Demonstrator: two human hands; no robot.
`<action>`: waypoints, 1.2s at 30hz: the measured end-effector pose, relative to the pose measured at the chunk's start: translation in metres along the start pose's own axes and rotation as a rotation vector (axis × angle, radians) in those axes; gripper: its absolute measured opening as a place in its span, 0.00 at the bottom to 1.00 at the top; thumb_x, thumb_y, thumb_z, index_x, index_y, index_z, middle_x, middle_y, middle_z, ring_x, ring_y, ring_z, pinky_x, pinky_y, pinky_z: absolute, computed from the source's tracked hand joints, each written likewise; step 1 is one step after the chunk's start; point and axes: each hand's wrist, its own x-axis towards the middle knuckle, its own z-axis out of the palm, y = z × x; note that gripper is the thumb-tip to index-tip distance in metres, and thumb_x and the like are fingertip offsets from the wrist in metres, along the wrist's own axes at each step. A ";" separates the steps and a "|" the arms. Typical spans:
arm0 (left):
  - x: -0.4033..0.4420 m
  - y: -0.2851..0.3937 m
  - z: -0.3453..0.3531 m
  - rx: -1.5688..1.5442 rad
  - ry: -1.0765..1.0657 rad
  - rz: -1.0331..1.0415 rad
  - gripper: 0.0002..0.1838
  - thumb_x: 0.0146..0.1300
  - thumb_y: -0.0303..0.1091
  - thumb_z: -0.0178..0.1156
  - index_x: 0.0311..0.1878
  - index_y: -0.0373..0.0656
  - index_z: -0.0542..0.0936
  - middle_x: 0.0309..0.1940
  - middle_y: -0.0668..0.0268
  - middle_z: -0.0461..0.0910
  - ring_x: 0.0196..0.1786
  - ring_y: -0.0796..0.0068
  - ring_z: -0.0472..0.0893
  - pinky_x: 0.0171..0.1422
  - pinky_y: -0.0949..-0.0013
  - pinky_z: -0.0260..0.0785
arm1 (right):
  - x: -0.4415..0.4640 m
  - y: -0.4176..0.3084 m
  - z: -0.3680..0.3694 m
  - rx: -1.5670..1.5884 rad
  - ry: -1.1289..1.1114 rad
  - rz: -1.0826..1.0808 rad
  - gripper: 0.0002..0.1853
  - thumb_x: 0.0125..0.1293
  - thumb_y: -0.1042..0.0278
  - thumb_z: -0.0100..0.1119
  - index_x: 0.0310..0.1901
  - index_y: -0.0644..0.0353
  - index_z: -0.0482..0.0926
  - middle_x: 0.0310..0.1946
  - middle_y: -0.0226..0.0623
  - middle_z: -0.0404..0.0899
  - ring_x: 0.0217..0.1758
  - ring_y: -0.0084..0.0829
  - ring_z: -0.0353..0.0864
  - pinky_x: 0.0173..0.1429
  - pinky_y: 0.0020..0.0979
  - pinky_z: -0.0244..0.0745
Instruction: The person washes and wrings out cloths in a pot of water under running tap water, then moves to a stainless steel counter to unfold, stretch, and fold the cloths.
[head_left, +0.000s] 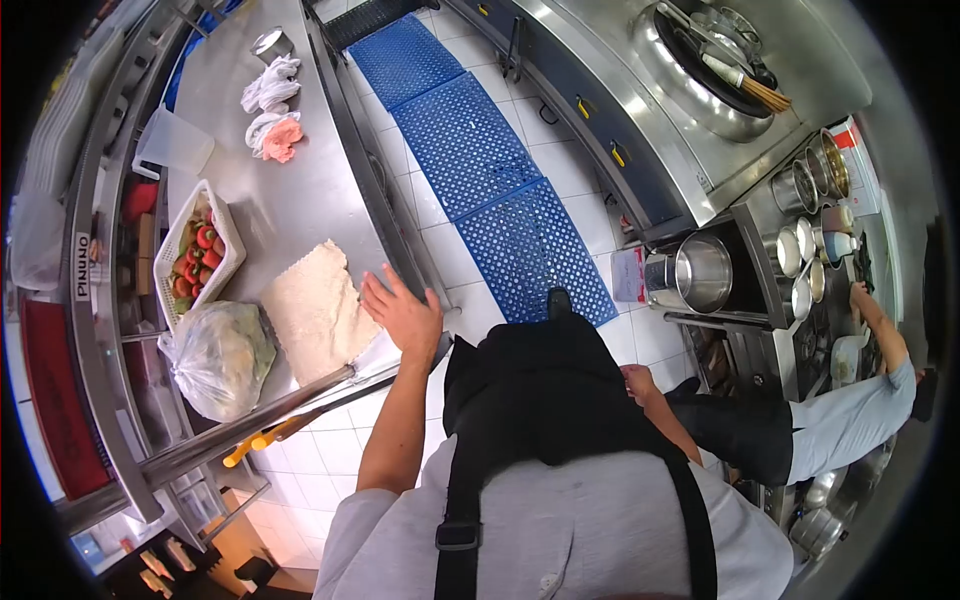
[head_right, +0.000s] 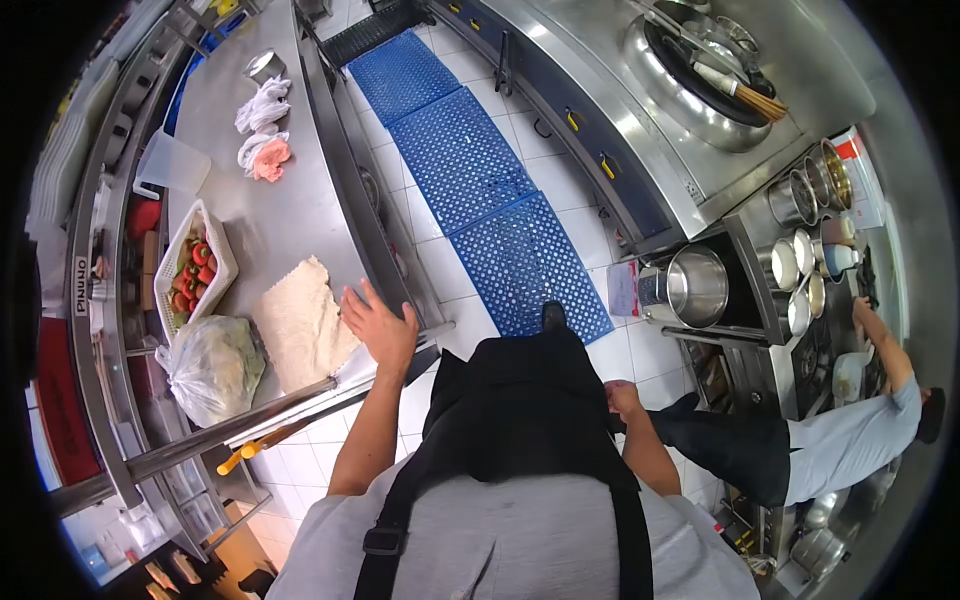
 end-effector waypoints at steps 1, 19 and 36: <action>0.001 -0.001 0.001 0.005 -0.016 -0.009 0.50 0.54 0.42 0.68 0.77 0.34 0.57 0.76 0.36 0.51 0.79 0.35 0.50 0.81 0.36 0.38 | -0.005 -0.006 0.005 0.016 0.031 -0.011 0.07 0.63 0.75 0.55 0.38 0.60 0.83 0.21 0.29 0.77 0.17 0.21 0.73 0.18 0.25 0.66; 0.018 0.007 -0.009 -0.103 -0.063 -0.024 0.46 0.54 0.37 0.68 0.76 0.36 0.60 0.76 0.38 0.52 0.78 0.35 0.51 0.80 0.35 0.40 | 0.021 -0.017 -0.031 -0.258 -0.070 -0.091 0.07 0.68 0.62 0.56 0.36 0.52 0.81 0.22 0.26 0.74 0.20 0.23 0.72 0.22 0.30 0.68; 0.098 0.074 0.008 0.019 0.261 -0.296 0.28 0.56 0.23 0.61 0.64 0.36 0.71 0.67 0.43 0.65 0.66 0.43 0.70 0.69 0.51 0.63 | 0.258 -0.501 0.084 -0.360 -0.308 -0.571 0.09 0.69 0.69 0.58 0.33 0.64 0.82 0.24 0.34 0.82 0.26 0.24 0.82 0.32 0.27 0.78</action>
